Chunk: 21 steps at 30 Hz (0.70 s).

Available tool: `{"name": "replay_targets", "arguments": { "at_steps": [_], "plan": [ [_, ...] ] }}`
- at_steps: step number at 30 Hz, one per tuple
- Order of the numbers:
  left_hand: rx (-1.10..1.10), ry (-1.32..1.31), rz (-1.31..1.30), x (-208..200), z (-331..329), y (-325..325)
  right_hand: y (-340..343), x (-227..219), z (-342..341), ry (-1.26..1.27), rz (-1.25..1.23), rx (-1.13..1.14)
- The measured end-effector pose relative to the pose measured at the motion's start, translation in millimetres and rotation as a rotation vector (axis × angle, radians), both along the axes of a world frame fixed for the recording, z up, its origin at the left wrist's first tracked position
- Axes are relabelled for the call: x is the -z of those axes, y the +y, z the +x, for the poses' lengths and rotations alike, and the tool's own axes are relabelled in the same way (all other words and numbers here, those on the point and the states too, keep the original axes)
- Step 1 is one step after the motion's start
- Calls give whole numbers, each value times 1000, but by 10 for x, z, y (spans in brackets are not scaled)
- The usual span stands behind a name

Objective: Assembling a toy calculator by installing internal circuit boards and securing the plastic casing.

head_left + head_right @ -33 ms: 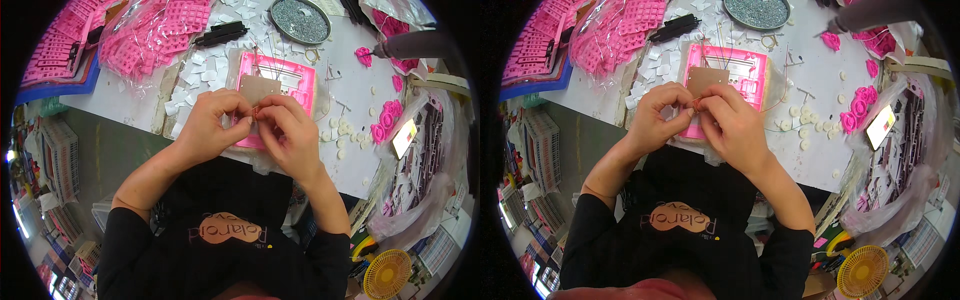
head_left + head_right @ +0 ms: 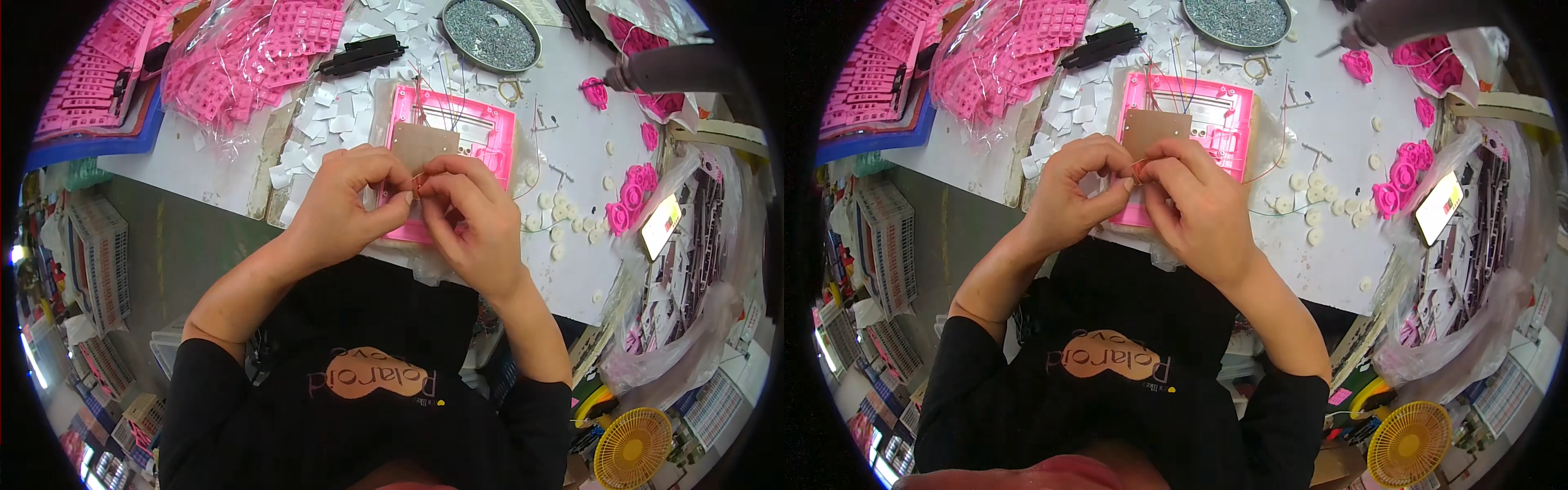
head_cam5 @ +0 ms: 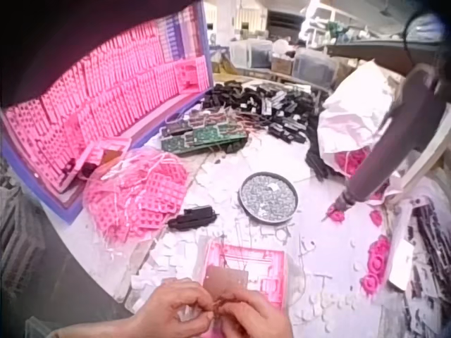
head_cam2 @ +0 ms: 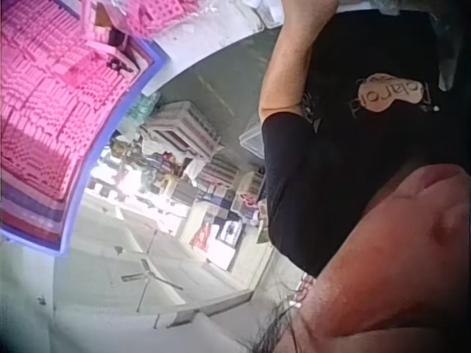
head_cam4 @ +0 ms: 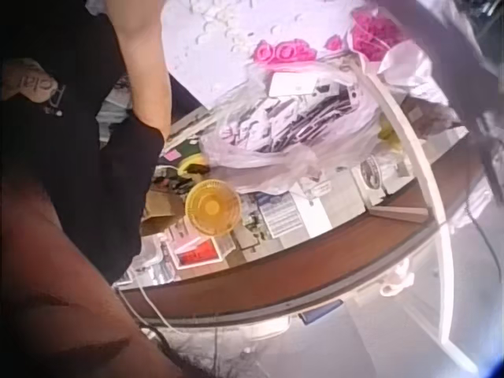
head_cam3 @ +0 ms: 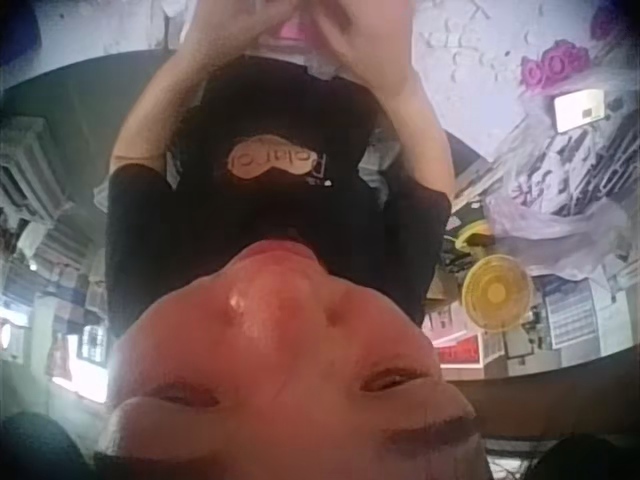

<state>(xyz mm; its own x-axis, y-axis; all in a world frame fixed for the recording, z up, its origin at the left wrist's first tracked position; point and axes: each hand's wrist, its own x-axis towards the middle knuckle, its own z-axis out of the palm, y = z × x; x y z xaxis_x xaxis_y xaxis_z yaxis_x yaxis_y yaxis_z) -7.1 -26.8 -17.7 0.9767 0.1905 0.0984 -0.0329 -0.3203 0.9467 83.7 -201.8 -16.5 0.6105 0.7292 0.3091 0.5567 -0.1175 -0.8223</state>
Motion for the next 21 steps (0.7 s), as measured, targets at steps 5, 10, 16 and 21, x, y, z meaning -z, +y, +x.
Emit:
{"name": "replay_targets", "arguments": {
  "at_steps": [5, 10, 16, 21],
  "plan": [
    [14, 34, -61, -26, -22, 16, 6, 4, -33, 46, 17, -5],
    [33, 80, -50, -37, -47, 23, 10, 4, -38, -118, 20, -4],
    [7, 77, 74, -63, -86, -16, 1, 36, -86, -68, 21, 8],
    [-1, -22, 270, -70, -74, -45, 8, 17, -93, -52, 56, 49]
  ]
}}
